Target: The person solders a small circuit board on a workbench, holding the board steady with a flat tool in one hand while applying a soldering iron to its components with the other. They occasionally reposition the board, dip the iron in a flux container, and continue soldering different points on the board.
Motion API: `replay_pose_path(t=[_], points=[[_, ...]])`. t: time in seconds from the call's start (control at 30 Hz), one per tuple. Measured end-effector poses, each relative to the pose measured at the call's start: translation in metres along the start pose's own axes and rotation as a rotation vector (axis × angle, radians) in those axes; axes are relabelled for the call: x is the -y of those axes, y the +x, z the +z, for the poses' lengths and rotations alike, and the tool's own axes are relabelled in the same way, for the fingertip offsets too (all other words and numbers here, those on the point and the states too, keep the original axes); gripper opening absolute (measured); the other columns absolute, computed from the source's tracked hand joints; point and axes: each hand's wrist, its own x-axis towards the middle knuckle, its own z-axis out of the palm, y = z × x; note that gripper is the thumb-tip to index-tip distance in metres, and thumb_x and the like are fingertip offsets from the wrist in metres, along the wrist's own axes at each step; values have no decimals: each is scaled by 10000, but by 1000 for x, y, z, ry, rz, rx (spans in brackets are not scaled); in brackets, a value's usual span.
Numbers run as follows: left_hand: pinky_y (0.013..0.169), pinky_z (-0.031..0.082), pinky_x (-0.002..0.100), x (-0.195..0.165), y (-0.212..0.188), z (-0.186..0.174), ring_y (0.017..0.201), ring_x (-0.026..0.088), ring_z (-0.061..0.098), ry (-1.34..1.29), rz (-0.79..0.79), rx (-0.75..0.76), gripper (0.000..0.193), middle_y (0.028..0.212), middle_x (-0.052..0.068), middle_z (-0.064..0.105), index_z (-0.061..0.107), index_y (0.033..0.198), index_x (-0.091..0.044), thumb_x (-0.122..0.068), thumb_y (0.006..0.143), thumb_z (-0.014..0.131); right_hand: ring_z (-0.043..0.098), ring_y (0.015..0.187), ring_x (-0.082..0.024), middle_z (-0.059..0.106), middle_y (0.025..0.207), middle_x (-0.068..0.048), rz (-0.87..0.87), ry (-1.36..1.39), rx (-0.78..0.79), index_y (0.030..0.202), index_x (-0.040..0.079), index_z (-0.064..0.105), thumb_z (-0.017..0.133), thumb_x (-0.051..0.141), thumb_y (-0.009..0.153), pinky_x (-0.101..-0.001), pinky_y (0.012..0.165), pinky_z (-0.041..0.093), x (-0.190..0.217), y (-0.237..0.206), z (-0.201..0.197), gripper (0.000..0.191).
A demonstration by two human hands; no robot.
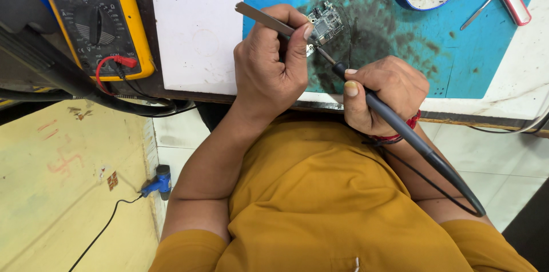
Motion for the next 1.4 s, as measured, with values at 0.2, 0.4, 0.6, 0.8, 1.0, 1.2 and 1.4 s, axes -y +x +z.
replay_pose_path(t=[0.2, 0.4, 0.6, 0.8, 1.0, 1.2, 1.4], points=[[552, 494, 191, 1, 1, -1, 639, 37, 626, -11, 11, -7, 68, 894, 13, 672, 571, 1110, -48, -82, 1125, 628, 693, 717, -278, 708, 849, -111, 4, 4, 8, 949, 13, 591, 670, 87, 1044, -341, 616, 527, 0, 1, 0, 144], [552, 495, 191, 2, 1, -1, 637, 37, 628, -16, 4, -11, 64, 887, 9, 673, 571, 1124, -50, -75, 1125, 630, 694, 722, -276, 711, 854, -113, 1, 5, 7, 949, 8, 591, 668, 82, 1044, -341, 621, 529, 0, 2, 0, 143], [536, 482, 188, 2, 1, 0, 622, 31, 615, -4, -2, -8, 62, 902, 9, 669, 572, 1118, -50, -68, 1118, 631, 689, 709, -279, 702, 838, -111, -1, -5, 7, 940, 13, 595, 672, 79, 1031, -344, 612, 524, 0, 2, 0, 136], [541, 490, 186, 3, 1, 0, 635, 32, 625, -10, -4, -5, 52, 915, 11, 670, 575, 1123, -51, -65, 1122, 625, 689, 720, -282, 702, 852, -106, 3, 6, 3, 945, 14, 584, 669, 86, 1043, -347, 617, 523, 0, 1, -1, 148], [540, 487, 187, 2, 1, 0, 633, 30, 624, -12, 1, -8, 55, 903, 12, 672, 574, 1122, -49, -63, 1118, 627, 692, 726, -286, 698, 853, -108, 2, 4, 8, 949, 17, 592, 670, 88, 1044, -349, 621, 524, 1, 1, -2, 143], [546, 490, 186, 1, 1, 0, 639, 30, 623, -16, 3, -11, 56, 889, 11, 669, 572, 1125, -49, -58, 1121, 628, 688, 711, -284, 700, 848, -108, -3, -4, 7, 946, 13, 604, 675, 81, 1038, -349, 613, 521, 1, 1, -1, 135], [541, 485, 187, 1, 1, 0, 633, 31, 620, -11, 3, -14, 59, 864, 8, 665, 575, 1118, -51, -56, 1119, 633, 693, 723, -284, 704, 856, -111, 6, -1, 10, 947, 13, 597, 674, 75, 1043, -347, 620, 526, 0, 1, -1, 137]])
